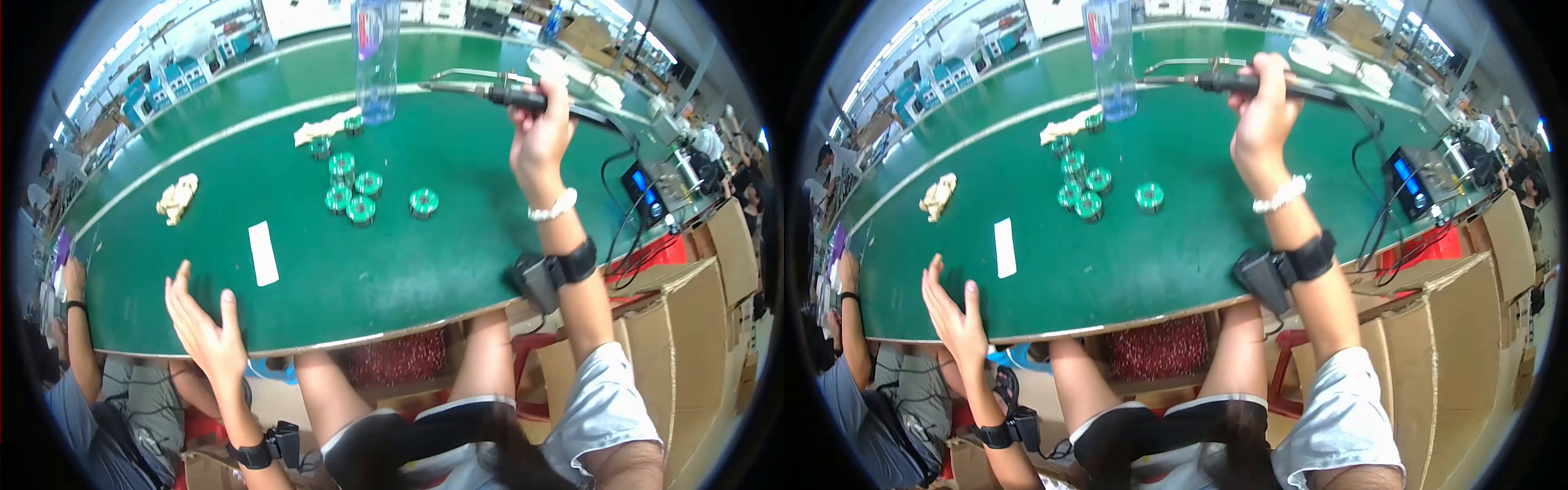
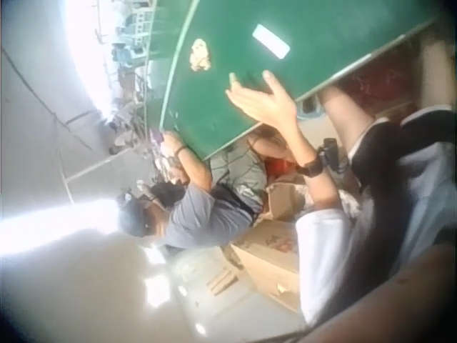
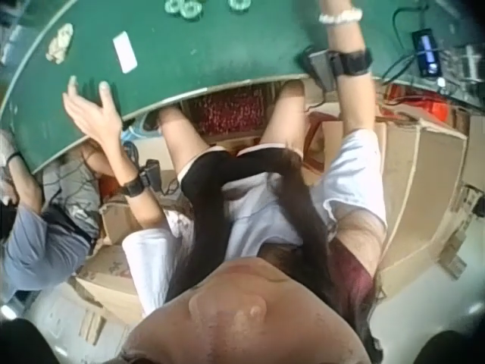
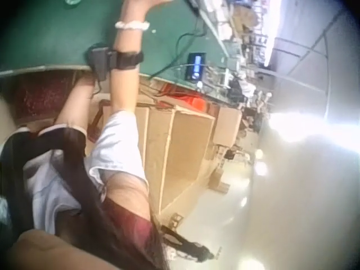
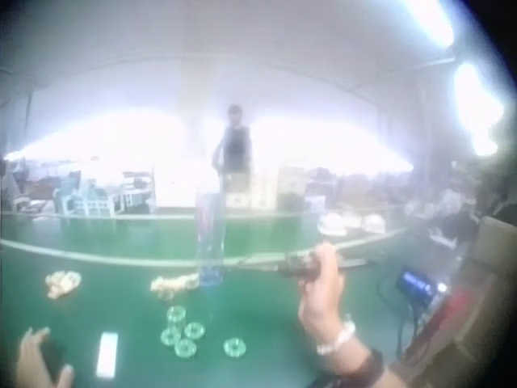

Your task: Soldering wires onto small circular circuit boards at a factory workstation.

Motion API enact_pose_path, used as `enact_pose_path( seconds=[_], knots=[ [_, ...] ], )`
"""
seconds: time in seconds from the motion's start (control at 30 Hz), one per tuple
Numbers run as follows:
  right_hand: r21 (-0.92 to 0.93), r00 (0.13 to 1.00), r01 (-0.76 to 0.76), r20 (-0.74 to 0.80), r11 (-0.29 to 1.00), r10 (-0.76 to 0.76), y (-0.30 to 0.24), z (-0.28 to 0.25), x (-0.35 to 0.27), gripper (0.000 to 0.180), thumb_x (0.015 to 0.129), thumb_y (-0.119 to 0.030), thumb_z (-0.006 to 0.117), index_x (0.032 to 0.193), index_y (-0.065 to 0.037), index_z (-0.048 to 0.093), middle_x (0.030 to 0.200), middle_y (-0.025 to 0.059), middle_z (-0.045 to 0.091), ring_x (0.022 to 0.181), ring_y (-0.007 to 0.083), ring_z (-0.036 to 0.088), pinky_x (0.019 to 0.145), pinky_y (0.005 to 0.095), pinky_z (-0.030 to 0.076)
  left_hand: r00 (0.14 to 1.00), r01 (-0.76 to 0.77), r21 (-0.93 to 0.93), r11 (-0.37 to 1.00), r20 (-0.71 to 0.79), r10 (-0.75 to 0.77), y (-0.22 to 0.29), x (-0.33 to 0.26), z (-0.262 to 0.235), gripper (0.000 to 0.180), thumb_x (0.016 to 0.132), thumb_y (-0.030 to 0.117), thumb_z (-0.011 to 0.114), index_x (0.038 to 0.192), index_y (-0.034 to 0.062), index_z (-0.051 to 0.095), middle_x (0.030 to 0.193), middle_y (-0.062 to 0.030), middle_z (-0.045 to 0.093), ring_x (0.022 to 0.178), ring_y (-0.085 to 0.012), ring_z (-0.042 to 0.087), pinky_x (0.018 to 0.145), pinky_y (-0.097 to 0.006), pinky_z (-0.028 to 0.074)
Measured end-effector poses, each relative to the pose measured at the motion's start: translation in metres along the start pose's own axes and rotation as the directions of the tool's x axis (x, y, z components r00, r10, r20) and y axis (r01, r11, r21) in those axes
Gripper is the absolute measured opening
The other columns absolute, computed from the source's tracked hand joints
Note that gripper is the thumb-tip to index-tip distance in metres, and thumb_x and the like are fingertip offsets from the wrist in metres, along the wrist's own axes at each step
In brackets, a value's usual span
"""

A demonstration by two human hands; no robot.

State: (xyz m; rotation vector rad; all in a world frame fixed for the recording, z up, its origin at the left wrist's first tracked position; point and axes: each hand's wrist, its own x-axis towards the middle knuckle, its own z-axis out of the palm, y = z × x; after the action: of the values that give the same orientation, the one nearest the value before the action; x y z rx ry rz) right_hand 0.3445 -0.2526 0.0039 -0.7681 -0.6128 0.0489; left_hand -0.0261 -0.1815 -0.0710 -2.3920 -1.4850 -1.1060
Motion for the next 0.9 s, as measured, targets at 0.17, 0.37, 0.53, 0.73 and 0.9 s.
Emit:
enact_pose_path(
  seconds=[0.17,0.37,0.53,0.73,0.9],
  knots=[
    [-0.255,0.991,0.061,0.130,0.965,-0.029,-0.063,-0.018,-0.045,0.010,0.084,-0.011,0.054,0.081,-0.006,0.046,0.064,0.0027,0.053,0.048,0.0062,0.048,0.042,0.0167,0.036,0.999,0.033,0.000,0.999,0.008,-0.033,0.004,0.000,-0.005,0.055,0.079,0.025,0.054,0.126,0.0044,0.034,0.128,-0.0109,0.039,0.124,-0.0320,0.028,0.100,-0.043,0.022],
    [-0.118,0.969,-0.240,-0.088,0.964,0.231,-0.094,-0.067,-0.104,0.013,0.081,-0.005,0.059,0.085,-0.004,0.047,0.063,0.0032,0.051,0.050,0.0083,0.047,0.045,0.0206,0.040,0.999,0.041,-0.023,0.999,-0.013,-0.041,-0.002,-0.006,-0.002,0.052,0.079,0.026,0.053,0.125,0.0057,0.038,0.126,-0.0129,0.041,0.121,-0.0337,0.030,0.099,-0.044,0.023],
    [-0.079,0.930,-0.268,-0.282,0.960,0.236,-0.095,-0.097,-0.132,0.013,0.079,-0.003,0.060,0.084,-0.003,0.048,0.059,0.0000,0.047,0.042,0.0039,0.039,0.036,0.0177,0.033,0.997,-0.051,0.004,0.999,-0.057,0.052,0.002,-0.001,-0.003,0.046,0.083,0.021,0.051,0.125,0.0039,0.039,0.119,-0.0155,0.044,0.111,-0.0310,0.040,0.094,-0.041,0.029],
    [-0.116,0.937,-0.315,-0.197,0.942,0.289,-0.087,-0.119,-0.139,0.023,0.081,-0.004,0.058,0.102,0.002,0.054,0.086,0.0124,0.060,0.075,0.0182,0.062,0.062,0.0242,0.051,0.942,-0.302,-0.035,0.953,-0.164,0.292,0.005,0.000,-0.004,0.052,0.083,0.037,0.051,0.120,0.0020,0.041,0.120,-0.0235,0.041,0.113,-0.0389,0.036,0.095,-0.047,0.028],
    [-0.161,0.971,-0.229,-0.103,0.960,0.214,-0.085,-0.136,-0.151,0.042,0.084,-0.019,0.047,0.116,0.009,0.045,0.099,0.0215,0.058,0.089,0.0246,0.060,0.071,0.0284,0.048,0.998,-0.057,-0.034,0.998,0.019,0.057,0.001,-0.009,-0.001,0.049,0.085,0.030,0.048,0.124,0.0031,0.038,0.123,-0.0183,0.041,0.116,-0.0357,0.035,0.097,-0.044,0.027]
  ],
)
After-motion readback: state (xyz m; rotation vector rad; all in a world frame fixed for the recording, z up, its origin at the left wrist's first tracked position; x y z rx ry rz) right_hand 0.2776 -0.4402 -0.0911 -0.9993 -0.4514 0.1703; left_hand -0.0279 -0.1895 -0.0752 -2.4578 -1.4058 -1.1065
